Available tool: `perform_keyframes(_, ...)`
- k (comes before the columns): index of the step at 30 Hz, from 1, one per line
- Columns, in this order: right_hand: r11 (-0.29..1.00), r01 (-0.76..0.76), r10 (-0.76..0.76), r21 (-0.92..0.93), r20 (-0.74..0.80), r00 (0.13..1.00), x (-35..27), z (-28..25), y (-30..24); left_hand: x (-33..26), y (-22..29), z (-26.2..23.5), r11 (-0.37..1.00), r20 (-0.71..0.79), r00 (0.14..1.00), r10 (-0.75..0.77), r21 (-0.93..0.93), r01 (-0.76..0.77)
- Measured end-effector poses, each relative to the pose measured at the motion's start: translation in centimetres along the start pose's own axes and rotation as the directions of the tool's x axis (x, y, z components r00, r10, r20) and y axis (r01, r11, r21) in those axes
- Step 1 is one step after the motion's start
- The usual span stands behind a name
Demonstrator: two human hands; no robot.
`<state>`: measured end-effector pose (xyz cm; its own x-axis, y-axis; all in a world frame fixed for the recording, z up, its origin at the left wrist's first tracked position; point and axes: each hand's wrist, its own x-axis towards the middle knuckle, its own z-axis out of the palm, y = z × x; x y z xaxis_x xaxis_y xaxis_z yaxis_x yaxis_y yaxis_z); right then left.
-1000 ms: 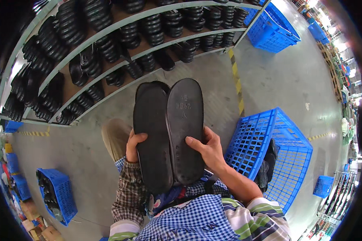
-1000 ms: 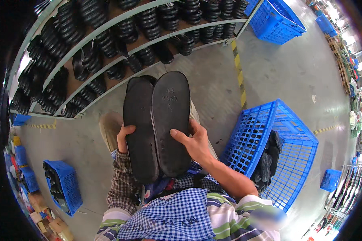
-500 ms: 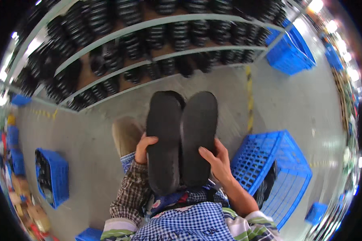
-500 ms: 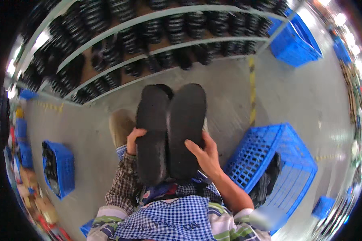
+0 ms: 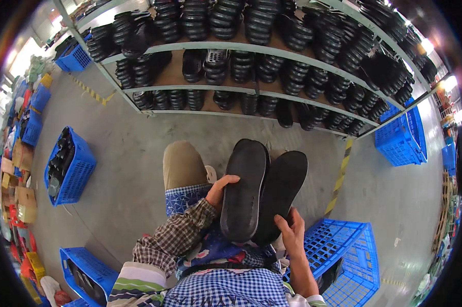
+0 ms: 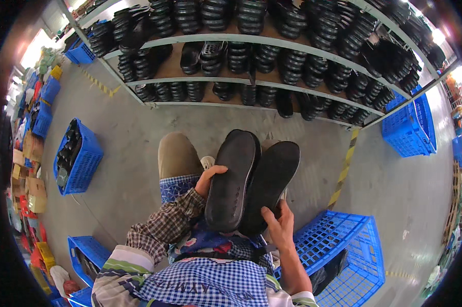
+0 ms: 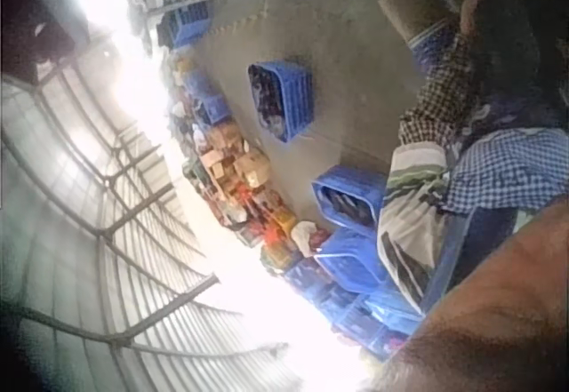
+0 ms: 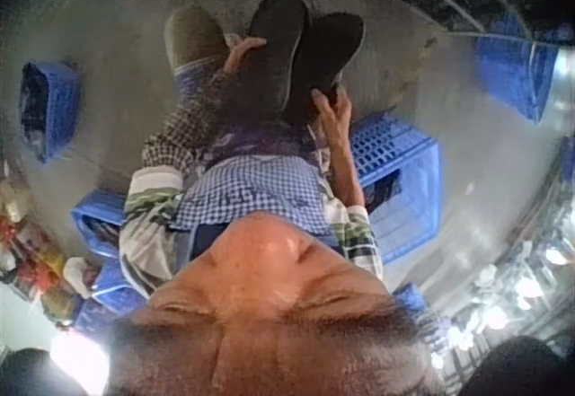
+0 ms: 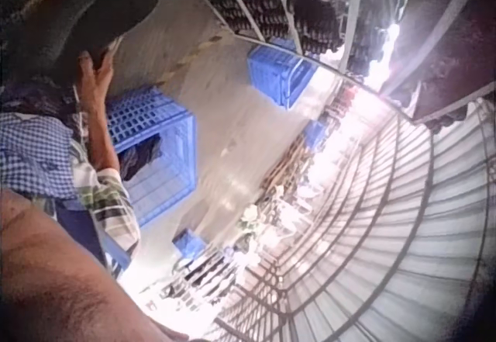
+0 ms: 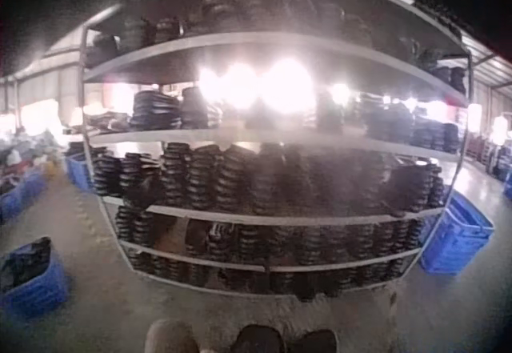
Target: The person is sorting and organizing shoe soles and uppers from blue bins onto warehouse shelving.
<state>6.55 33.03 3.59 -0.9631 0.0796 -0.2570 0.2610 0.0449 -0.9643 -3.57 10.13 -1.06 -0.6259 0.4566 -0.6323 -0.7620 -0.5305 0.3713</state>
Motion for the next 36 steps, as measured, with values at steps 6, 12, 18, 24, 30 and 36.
perform_keyframes(6,0.967,-0.081,0.113,0.24,-0.125,0.986,-0.3,-1.3,-0.5,0.0,-1.2,-1.5,0.997,0.014,0.999,-0.045,-0.066,0.046)
perform_keyframes(12,0.978,0.203,-0.179,0.054,-0.297,0.938,2.0,-4.6,-2.2,-1.3,-1.9,-0.4,0.998,0.036,0.998,-0.045,-0.052,0.046)
perform_keyframes(18,0.99,0.016,-0.034,-0.142,-0.125,0.992,1.4,-4.4,-1.4,-0.9,-1.4,-2.2,0.996,0.058,0.997,-0.056,-0.067,0.06)
perform_keyframes(24,0.993,-0.111,0.111,0.045,-0.009,0.994,2.2,-2.7,-4.7,-1.4,-0.8,-2.3,0.986,0.062,0.996,-0.06,-0.152,0.069)
perform_keyframes(30,0.942,-0.136,0.061,0.308,0.239,0.969,9.0,5.0,-8.8,-0.3,-2.0,-4.1,0.965,0.066,0.998,0.011,-0.26,0.006)
perform_keyframes(36,0.944,0.257,-0.125,-0.208,0.495,0.86,20.9,10.4,-3.6,0.4,-2.6,-5.1,0.945,0.04,0.988,0.15,-0.3,-0.131)
